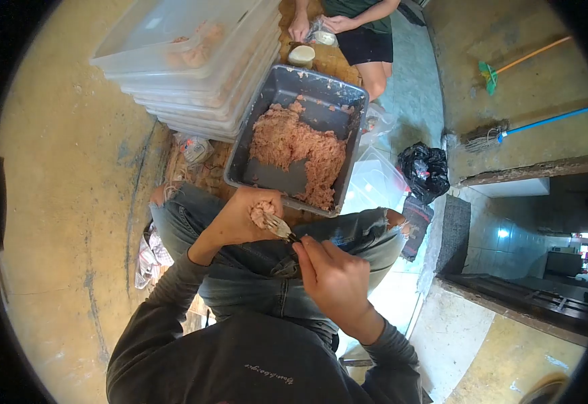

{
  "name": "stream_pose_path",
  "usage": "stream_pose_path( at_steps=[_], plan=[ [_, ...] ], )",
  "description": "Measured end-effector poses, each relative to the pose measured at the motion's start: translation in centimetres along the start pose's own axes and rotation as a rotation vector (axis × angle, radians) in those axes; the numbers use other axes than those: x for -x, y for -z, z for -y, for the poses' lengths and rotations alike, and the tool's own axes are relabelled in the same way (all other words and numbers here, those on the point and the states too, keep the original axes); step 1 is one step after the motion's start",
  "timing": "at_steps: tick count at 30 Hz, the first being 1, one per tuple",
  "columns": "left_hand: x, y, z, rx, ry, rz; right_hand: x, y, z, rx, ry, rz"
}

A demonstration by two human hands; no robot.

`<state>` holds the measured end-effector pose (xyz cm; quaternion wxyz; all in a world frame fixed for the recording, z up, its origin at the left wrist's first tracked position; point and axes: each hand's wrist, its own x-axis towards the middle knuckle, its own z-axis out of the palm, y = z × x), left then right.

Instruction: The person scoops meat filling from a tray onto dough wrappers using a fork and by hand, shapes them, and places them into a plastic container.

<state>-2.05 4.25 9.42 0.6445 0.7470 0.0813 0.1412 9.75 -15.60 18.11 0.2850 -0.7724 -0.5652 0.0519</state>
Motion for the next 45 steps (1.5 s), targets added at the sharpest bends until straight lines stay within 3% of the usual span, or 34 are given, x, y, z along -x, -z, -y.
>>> stream_pose_path(
  at_steps=[9,11,12,16,17,18,24,27,30,32,35,36,38,40,43,45],
  plan=[
    [0.3,0.4,0.9,0.102,0.102,0.012,-1.5,1.4,0.4,-0.056,0.047,0.027],
    [1.0,0.2,2.2,0.410,0.094,0.045,-1.8,1.5,1.0,-0.124,0.067,0.015],
    [1.2,0.0,1.7,0.418,0.105,0.050,-1.7,1.4,0.6,-0.127,0.054,0.020],
    [0.5,0.4,0.0,0.106,0.008,-0.078,-2.1,1.7,-0.5,-0.171,0.016,0.036],
    [0.7,0.2,-0.1,0.044,-0.056,-0.120,-1.9,1.7,-0.4,-0.216,-0.086,0.032],
    [0.6,0.0,-0.1,0.043,-0.053,-0.119,-1.8,1.7,-0.4,-0.256,-0.191,0.022],
    [-0.1,-0.9,-0.6,0.058,-0.001,-0.198,-0.4,-1.0,-0.1,-0.348,-0.084,0.006],
    [-0.8,-1.5,-1.8,0.232,0.040,-0.316,-1.0,-1.0,-0.4,-0.276,-0.066,0.025],
    [-1.0,-1.0,0.0,-0.133,-0.173,-0.236,-1.1,0.4,0.1,-0.282,-0.210,-0.033],
    [-0.5,-1.0,-1.0,-0.024,0.011,-0.132,-1.0,0.4,-0.5,-0.266,-0.184,-0.046],
    [-0.3,-0.8,-2.0,0.069,0.104,-0.048,-0.8,0.3,-1.4,-0.261,-0.051,-0.033],
    [-0.4,-0.9,-2.3,0.068,0.109,-0.057,-0.9,1.2,-0.4,-0.271,-0.161,-0.020],
    [-0.7,-1.2,-2.7,0.406,0.100,-0.122,-0.6,1.4,0.3,-0.291,-0.277,0.001],
    [-0.7,-0.9,-2.6,0.267,0.050,-0.106,-0.7,0.9,0.1,-0.239,-0.135,0.023],
    [-0.9,-0.6,-1.9,0.139,-0.040,-0.114,-0.6,1.8,1.1,-0.328,-0.263,-0.076],
    [-0.5,-0.9,-1.0,0.141,-0.060,-0.123,-0.8,1.0,0.6,-0.319,-0.211,-0.047]
  ],
)
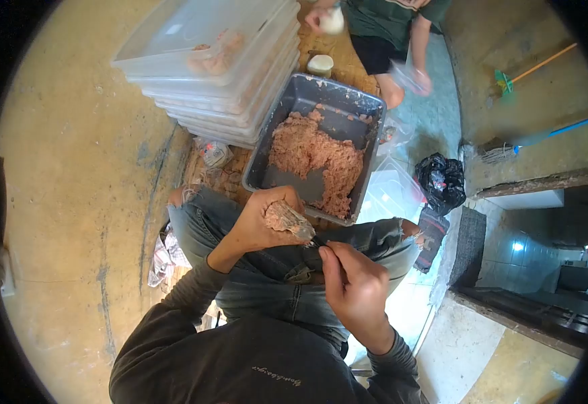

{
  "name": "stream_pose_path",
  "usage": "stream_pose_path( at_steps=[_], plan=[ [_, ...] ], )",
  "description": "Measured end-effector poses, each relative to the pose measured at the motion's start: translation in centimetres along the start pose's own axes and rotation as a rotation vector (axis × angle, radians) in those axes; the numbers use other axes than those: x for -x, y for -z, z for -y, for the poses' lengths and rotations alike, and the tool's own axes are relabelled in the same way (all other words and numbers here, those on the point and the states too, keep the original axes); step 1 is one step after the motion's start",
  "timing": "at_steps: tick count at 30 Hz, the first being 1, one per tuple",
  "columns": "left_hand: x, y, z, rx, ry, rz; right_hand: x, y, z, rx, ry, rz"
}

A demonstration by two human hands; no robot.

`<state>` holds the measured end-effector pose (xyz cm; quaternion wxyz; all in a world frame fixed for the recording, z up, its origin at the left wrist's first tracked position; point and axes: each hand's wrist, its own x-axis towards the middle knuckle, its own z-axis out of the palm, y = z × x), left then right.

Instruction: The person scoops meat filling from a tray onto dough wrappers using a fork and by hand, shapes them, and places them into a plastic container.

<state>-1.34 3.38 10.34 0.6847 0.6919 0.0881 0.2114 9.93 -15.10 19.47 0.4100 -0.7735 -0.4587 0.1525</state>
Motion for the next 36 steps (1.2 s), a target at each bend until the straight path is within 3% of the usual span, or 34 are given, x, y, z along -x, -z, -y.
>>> stream_pose_path(
  at_steps=[3,5,9,10,11,12,14,16,19,21,23,25,27,31,33,36],
  plan=[
    [-0.3,-0.2,0.7,0.053,-0.059,-0.149,-0.3,-1.6,-1.4,-0.067,0.077,0.046],
    [-0.1,0.1,0.6,-0.074,-0.127,-0.250,-0.2,-2.0,-0.9,-0.142,-0.024,-0.005],
    [-0.6,1.0,-0.1,-0.075,-0.136,-0.421,-1.1,-3.7,-1.7,-0.158,0.013,0.024],
    [-1.0,1.8,-1.2,-0.116,-0.100,-0.449,-1.3,-4.6,-2.8,-0.279,-0.042,-0.036],
    [-0.7,2.7,-2.7,-0.036,0.012,-0.399,-1.5,-4.9,-4.2,-0.523,-0.220,0.030],
    [-0.4,3.6,-4.3,0.039,0.127,-0.356,-2.2,-5.5,-4.6,-0.690,-0.237,0.080],
    [0.2,6.0,-6.1,0.187,0.086,-0.308,-3.0,-7.3,-6.1,-0.863,-0.236,0.135],
    [0.5,8.4,-8.3,0.334,0.046,-0.245,-2.6,-10.2,-9.3,-0.360,0.091,0.331],
    [0.4,12.4,-11.6,0.347,0.016,-0.127,-1.3,-16.7,-13.4,-0.269,0.100,0.433],
    [-0.6,14.3,-16.2,0.027,0.153,-0.149,-0.9,-20.5,-16.0,0.050,0.147,0.342],
    [-2.4,16.1,-20.6,-0.228,0.177,-0.236,-0.9,-22.9,-17.9,0.112,0.157,0.320],
    [-5.1,19.6,-22.7,-0.515,0.047,-0.173,-1.0,-24.1,-18.2,0.165,0.154,0.311],
    [-8.3,23.3,-24.4,-0.880,0.144,-0.055,-1.1,-24.4,-18.7,0.265,0.141,0.388],
    [-13.6,29.1,-21.6,-1.048,0.302,0.162,-1.1,-25.6,-19.1,0.326,0.167,0.396],
    [-15.4,29.9,-20.2,-1.043,0.508,0.366,-1.3,-26.0,-19.2,0.293,0.138,0.326],
    [-16.2,30.7,-19.0,-0.968,0.565,0.424,-1.6,-25.0,-19.3,0.244,0.106,0.357]
  ],
)
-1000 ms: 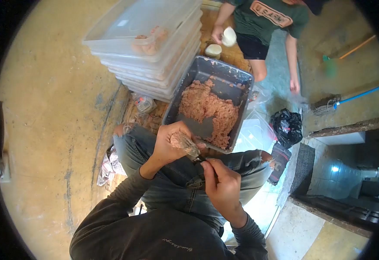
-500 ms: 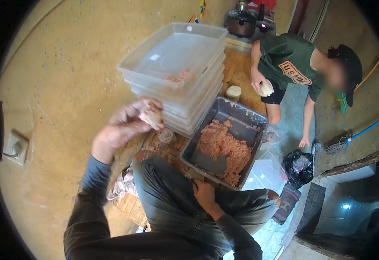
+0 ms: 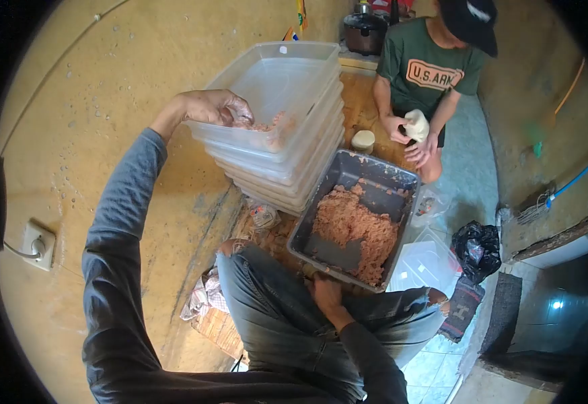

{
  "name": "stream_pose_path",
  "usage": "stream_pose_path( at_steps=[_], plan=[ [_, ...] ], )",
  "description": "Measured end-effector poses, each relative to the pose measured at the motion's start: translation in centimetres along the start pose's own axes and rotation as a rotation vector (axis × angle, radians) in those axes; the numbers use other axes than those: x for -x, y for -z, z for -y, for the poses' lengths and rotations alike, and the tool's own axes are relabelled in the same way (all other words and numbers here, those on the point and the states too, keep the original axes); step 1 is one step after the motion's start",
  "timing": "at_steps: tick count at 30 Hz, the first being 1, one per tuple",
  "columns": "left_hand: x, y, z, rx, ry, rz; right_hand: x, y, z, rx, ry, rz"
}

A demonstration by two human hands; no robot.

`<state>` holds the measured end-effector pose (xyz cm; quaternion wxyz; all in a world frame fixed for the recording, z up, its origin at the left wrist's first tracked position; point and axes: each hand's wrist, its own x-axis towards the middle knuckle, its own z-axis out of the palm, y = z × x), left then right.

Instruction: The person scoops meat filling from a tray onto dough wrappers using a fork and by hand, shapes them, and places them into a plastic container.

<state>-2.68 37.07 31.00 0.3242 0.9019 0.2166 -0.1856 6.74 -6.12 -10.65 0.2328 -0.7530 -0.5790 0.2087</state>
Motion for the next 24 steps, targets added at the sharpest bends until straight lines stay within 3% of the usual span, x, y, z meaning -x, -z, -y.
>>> stream_pose_path(
  at_steps=[1,3,8,10,12,13,14,15,16,18,19,21,24],
  plan=[
    [0.4,0.1,-0.6,0.000,0.011,0.008,-0.1,0.4,0.1,-0.012,0.001,0.006],
    [0.8,-0.2,-1.3,0.025,-0.024,0.001,0.3,1.5,0.1,-0.040,0.181,-0.220],
    [2.2,-2.2,-1.7,0.178,-0.104,-0.020,0.9,4.9,2.8,-0.320,0.034,-0.093],
    [5.3,-7.0,-5.3,-0.405,-0.056,-0.856,2.1,7.2,4.5,-0.395,0.028,-0.116],
    [6.9,-15.3,-7.3,0.105,-0.033,-1.042,2.4,9.4,6.0,-0.680,-0.019,-0.325],
    [7.5,-20.0,-7.1,0.257,0.116,-0.886,2.6,11.3,7.2,-0.678,-0.033,-0.328],
    [6.6,-25.5,-5.9,0.431,-0.056,-0.749,2.7,13.7,8.4,-0.668,-0.045,-0.246],
    [6.0,-29.0,-6.3,0.904,0.168,-0.276,2.8,15.5,9.4,-0.655,-0.061,-0.161],
    [4.3,-34.3,-5.7,1.271,0.221,-0.119,2.6,16.8,10.2,-0.640,-0.081,-0.157],
    [1.3,-40.2,-5.5,1.861,0.125,-0.016,0.3,18.5,10.7,-0.471,0.039,-0.038],
    [0.6,-40.6,-5.1,1.881,0.123,-0.001,-1.8,18.6,9.2,-0.315,-0.012,-0.043],
    [0.1,-41.5,-4.6,2.129,-0.081,0.029,-7.1,17.5,5.1,-0.041,-0.118,-0.012],
    [1.3,-39.8,-5.7,1.961,-0.038,-0.155,-14.7,13.2,0.4,0.289,-0.242,0.085]
  ],
)
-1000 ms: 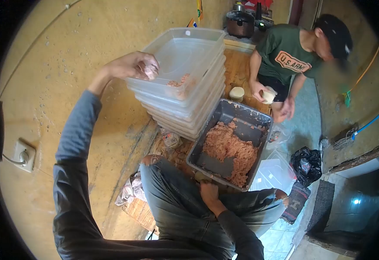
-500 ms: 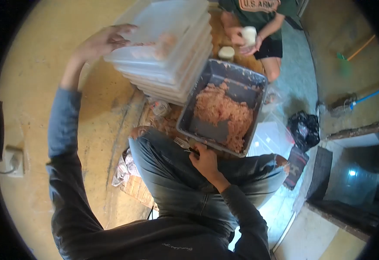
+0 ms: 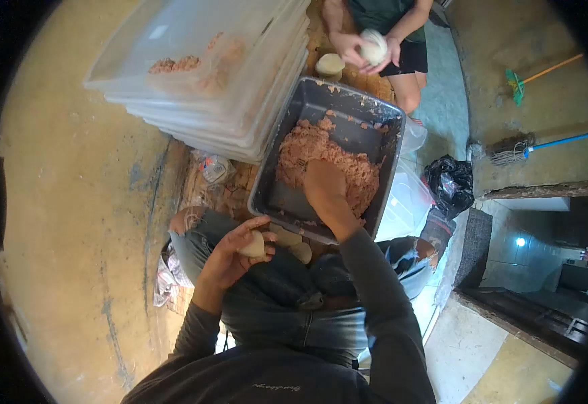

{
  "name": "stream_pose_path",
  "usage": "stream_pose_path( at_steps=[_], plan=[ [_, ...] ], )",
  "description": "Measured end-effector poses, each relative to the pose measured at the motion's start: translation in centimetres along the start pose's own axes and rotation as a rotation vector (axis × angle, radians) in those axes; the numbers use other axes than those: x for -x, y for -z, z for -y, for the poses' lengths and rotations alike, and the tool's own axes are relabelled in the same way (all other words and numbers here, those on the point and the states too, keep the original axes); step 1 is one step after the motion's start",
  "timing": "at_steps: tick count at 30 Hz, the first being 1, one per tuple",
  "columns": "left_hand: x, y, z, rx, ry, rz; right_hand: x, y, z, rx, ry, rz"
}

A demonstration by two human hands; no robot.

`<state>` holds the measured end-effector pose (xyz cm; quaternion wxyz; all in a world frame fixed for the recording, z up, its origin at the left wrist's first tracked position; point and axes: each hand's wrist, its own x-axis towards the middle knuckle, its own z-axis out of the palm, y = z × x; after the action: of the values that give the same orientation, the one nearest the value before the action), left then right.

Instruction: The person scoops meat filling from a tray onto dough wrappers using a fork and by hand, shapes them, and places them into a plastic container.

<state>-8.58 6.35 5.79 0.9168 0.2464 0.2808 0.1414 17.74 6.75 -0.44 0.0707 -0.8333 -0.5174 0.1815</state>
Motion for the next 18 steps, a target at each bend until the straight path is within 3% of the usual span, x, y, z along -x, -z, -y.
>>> stream_pose_path(
  at_steps=[2,7,10,14,16,18],
  plan=[
    [0.6,-0.2,-0.4,-0.121,-0.055,-0.085,-3.3,-3.8,1.7,-0.028,-0.013,-0.024],
    [2.2,2.8,0.9,0.025,-0.058,-0.300,-2.4,-3.1,0.0,-0.167,0.069,-0.051],
    [1.7,2.9,1.8,-0.017,-0.135,-0.340,-2.1,-3.0,-1.1,-0.127,-0.043,0.019],
    [0.9,0.0,1.2,-0.233,-0.217,-0.386,-3.3,-5.2,-0.5,-0.121,0.077,-0.147],
    [1.2,-0.5,2.0,-0.404,-0.558,-0.472,-2.6,-4.1,-0.1,-0.180,0.142,-0.172],
    [1.1,-0.1,2.1,-0.462,-0.529,-0.497,-1.6,-2.3,-0.3,-0.249,-0.008,-0.070]
  ],
)
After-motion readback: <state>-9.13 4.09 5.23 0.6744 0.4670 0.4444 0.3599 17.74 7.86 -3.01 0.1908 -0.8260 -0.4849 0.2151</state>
